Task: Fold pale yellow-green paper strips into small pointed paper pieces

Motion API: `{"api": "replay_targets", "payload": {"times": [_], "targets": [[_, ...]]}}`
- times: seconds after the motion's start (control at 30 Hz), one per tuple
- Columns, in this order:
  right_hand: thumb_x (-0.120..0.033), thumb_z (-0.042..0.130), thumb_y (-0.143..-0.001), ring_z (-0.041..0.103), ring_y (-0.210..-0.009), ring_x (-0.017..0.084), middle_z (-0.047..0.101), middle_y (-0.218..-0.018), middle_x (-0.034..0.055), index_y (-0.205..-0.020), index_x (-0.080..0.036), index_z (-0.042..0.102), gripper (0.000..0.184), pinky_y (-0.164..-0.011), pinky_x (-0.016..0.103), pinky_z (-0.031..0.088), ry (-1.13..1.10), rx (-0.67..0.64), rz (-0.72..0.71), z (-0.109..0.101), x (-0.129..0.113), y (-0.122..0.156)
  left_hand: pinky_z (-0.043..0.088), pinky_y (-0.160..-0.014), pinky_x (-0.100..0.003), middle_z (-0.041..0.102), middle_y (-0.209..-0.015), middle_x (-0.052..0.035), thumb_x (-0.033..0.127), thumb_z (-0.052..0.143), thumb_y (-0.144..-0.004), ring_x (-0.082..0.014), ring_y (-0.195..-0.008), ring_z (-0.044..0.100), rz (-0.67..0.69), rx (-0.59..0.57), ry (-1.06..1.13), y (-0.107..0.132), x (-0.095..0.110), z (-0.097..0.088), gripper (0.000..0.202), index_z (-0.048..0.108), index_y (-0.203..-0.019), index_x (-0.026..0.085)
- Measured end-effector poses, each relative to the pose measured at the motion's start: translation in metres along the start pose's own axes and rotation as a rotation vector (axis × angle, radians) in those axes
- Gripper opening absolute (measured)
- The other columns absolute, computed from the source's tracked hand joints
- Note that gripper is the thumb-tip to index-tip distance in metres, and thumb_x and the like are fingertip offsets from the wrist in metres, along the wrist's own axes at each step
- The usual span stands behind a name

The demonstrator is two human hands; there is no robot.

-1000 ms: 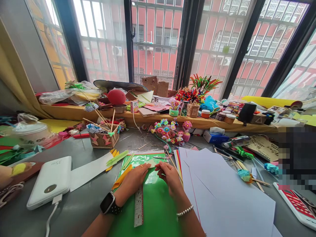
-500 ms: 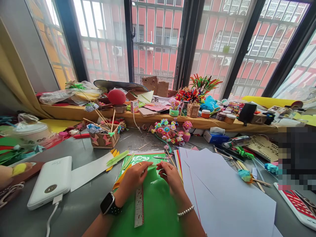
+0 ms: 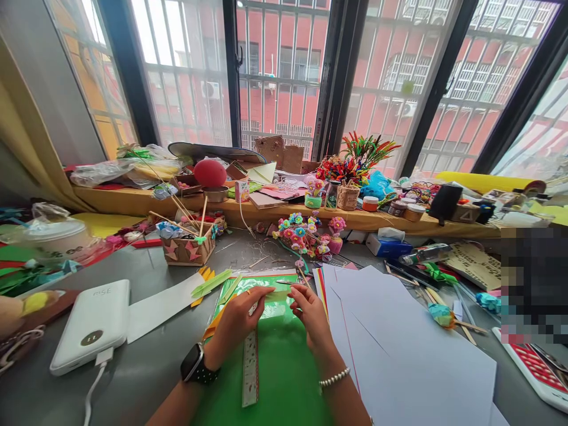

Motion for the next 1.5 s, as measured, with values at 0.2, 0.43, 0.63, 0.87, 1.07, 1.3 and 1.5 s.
{"api": "replay_targets", "payload": {"times": [0.2, 0.43, 0.63, 0.87, 1.07, 1.3, 1.5], "targets": [[-0.034, 0.067, -0.055, 0.047, -0.051, 0.006, 0.058, -0.069, -0.0019, -0.08, -0.019, 0.061, 0.029, -0.049, 0.019, 0.037, 0.012, 0.004, -0.004, -0.0005, 0.0003, -0.0006, 0.049, -0.067, -0.026, 0.064, -0.09, -0.0037, 0.009, 0.042, -0.074, -0.0147, -0.077, 0.059, 0.004, 0.016, 0.007, -0.0001, -0.0002, -0.0002, 0.028, 0.055, -0.096, 0.02], [-0.035, 0.068, -0.053, 0.047, -0.05, 0.007, 0.059, -0.07, 0.0009, -0.076, -0.017, 0.061, 0.03, -0.049, 0.02, 0.038, 0.013, -0.006, 0.002, 0.0011, 0.0, 0.0, 0.048, -0.068, -0.028, 0.064, -0.09, -0.0044, 0.009, 0.04, -0.074, -0.0154, -0.078, 0.059, -0.003, -0.013, 0.0, -0.0005, 0.0017, 0.0, 0.029, 0.055, -0.097, 0.019], [-0.035, 0.067, -0.053, 0.047, -0.05, 0.008, 0.059, -0.071, 0.0008, -0.077, -0.017, 0.06, 0.031, -0.049, 0.021, 0.038, 0.032, -0.006, 0.016, 0.0014, 0.0001, 0.0004, 0.048, -0.068, -0.029, 0.064, -0.091, -0.0053, 0.009, 0.039, -0.074, -0.0163, -0.079, 0.059, -0.011, -0.03, -0.005, -0.0013, 0.0032, -0.0007, 0.03, 0.055, -0.097, 0.019], [-0.035, 0.066, -0.056, 0.046, -0.053, 0.007, 0.058, -0.071, -0.0003, -0.076, -0.017, 0.061, 0.026, -0.051, 0.019, 0.038, 0.03, -0.028, 0.017, 0.0028, -0.0008, 0.0029, 0.048, -0.067, -0.028, 0.064, -0.09, -0.0049, 0.009, 0.04, -0.074, -0.0163, -0.077, 0.059, -0.016, -0.043, -0.011, -0.0005, 0.0031, 0.0001, 0.029, 0.056, -0.097, 0.018], [-0.033, 0.067, -0.055, 0.046, -0.053, 0.007, 0.057, -0.068, -0.0012, -0.074, -0.018, 0.062, 0.025, -0.052, 0.02, 0.037, 0.043, -0.039, 0.002, 0.0039, -0.0013, 0.004, 0.047, -0.067, -0.027, 0.064, -0.089, -0.0039, 0.01, 0.039, -0.075, -0.0156, -0.077, 0.059, -0.045, -0.025, 0.043, -0.0003, -0.0001, 0.0, 0.029, 0.056, -0.097, 0.02], [-0.034, 0.066, -0.057, 0.043, -0.051, 0.007, 0.05, -0.059, -0.0037, -0.071, -0.018, 0.061, 0.022, -0.051, 0.02, 0.035, 0.076, -0.084, -0.038, 0.0061, -0.0023, 0.0057, 0.046, -0.069, -0.025, 0.064, -0.09, -0.0022, 0.012, 0.04, -0.075, -0.0144, -0.079, 0.058, -0.079, -0.013, 0.14, -0.0019, -0.0003, -0.0028, 0.026, 0.057, -0.094, 0.021], [-0.037, 0.066, -0.055, 0.041, -0.049, 0.008, 0.046, -0.054, -0.004, -0.065, -0.017, 0.06, 0.023, -0.049, 0.021, 0.033, 0.099, -0.07, -0.054, 0.005, -0.0023, 0.0048, 0.046, -0.07, -0.025, 0.063, -0.091, -0.001, 0.013, 0.041, -0.075, -0.0139, -0.08, 0.058, -0.091, -0.005, 0.178, -0.002, -0.0008, -0.0023, 0.027, 0.056, -0.095, 0.022]]}}
Point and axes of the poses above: each hand's wrist, its own y-axis away from the middle knuckle, its own z-axis out of the palm, x = y × z, the point moved 3 cm from there along -y, towards the middle knuckle
